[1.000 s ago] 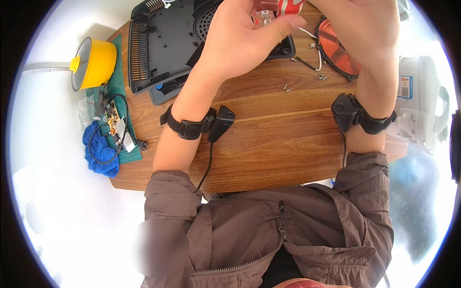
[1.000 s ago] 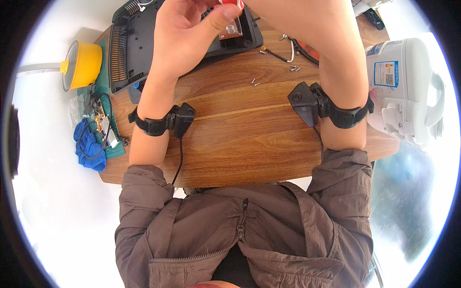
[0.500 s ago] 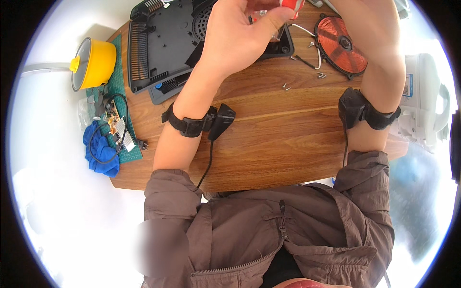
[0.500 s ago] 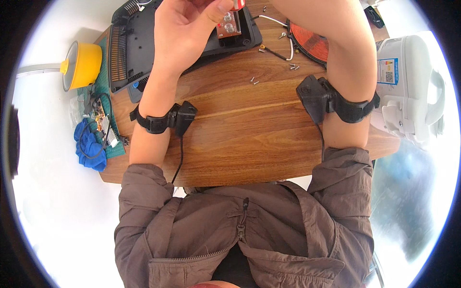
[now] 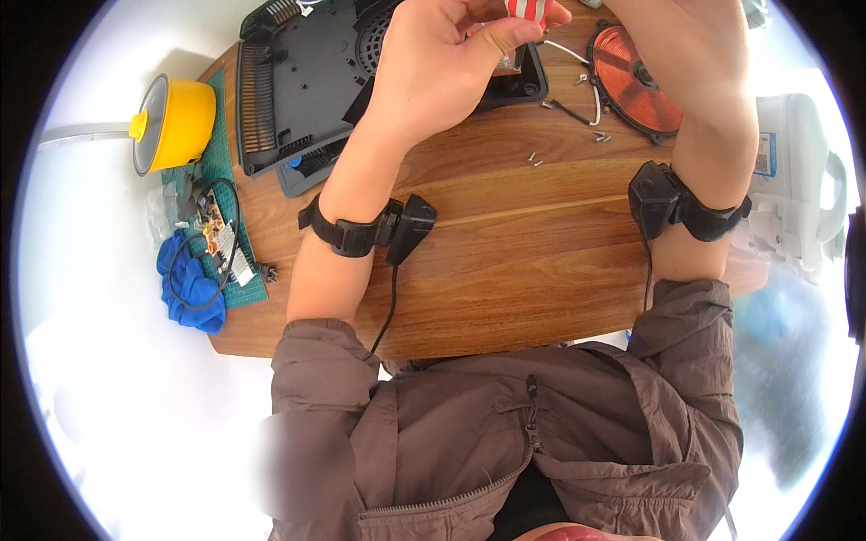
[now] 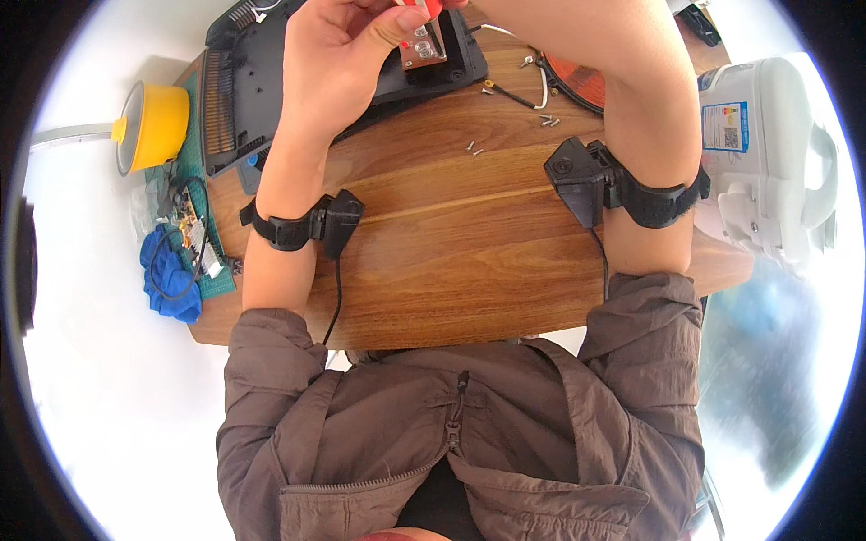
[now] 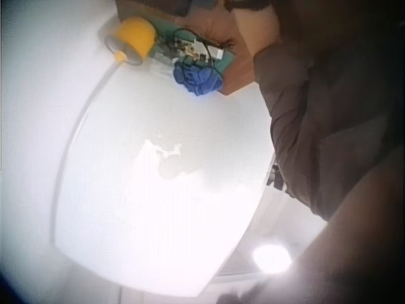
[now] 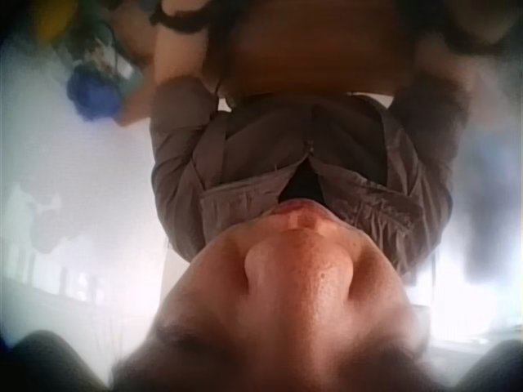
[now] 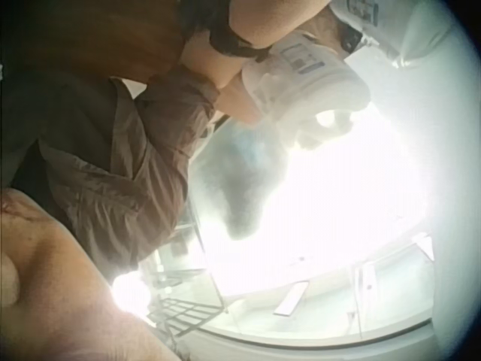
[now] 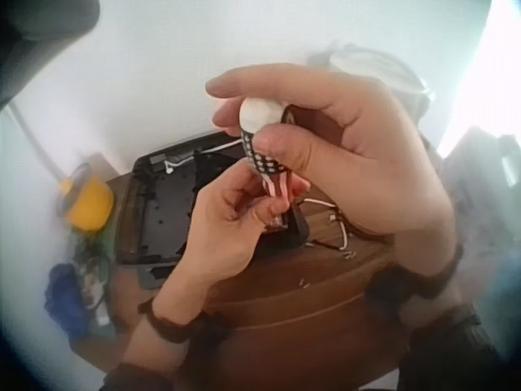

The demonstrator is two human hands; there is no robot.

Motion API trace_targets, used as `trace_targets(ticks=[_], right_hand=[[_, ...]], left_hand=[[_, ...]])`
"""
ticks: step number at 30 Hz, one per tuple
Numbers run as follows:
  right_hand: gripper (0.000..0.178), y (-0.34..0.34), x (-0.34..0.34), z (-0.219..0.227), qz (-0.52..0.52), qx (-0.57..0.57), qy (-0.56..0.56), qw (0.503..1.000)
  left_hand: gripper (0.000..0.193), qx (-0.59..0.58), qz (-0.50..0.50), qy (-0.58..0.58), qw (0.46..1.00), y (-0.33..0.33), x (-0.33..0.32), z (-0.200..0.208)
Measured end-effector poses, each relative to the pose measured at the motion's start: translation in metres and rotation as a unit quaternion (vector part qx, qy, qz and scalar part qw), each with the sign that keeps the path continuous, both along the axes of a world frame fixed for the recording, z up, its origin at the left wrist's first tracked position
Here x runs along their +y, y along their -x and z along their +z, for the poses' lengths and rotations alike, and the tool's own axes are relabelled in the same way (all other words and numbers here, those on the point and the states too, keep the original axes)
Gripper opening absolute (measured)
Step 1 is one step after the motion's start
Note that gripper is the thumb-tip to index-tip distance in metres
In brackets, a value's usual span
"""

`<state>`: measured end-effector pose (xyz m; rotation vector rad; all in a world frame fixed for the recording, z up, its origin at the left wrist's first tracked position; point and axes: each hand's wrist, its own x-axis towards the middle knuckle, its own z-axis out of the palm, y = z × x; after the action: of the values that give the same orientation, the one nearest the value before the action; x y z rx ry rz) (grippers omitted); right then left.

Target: The person assembles an electronic device by securing a circuit board and a cooling fan into a black plastic housing using a screwdriver. They tighten multiple screws to fasten the components and connect the fan wires.

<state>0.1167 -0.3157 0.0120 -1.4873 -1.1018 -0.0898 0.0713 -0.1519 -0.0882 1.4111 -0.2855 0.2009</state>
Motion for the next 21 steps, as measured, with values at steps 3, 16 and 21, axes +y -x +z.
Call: trace_targets(ticks=[3, 16, 21], right_hand=[[0.032, -0.004, 0.007, -0.016, -0.066, -0.017, -0.023, 0.997], [0.029, -0.023, -0.003, -0.024, 0.006, -0.023, -0.022, 0.999], [0.035, -0.033, -0.011, -0.03, 0.076, -0.003, -0.006, 0.997]], left_hand=[[0.023, 0.003, 0.006, -0.033, 0.999, -0.001, -0.006, 0.006], [0.019, 0.009, 0.042, -0.041, 0.998, -0.002, -0.007, -0.001], [0.03, -0.014, 0.109, -0.262, 0.959, 0.018, -0.002, 0.032]])
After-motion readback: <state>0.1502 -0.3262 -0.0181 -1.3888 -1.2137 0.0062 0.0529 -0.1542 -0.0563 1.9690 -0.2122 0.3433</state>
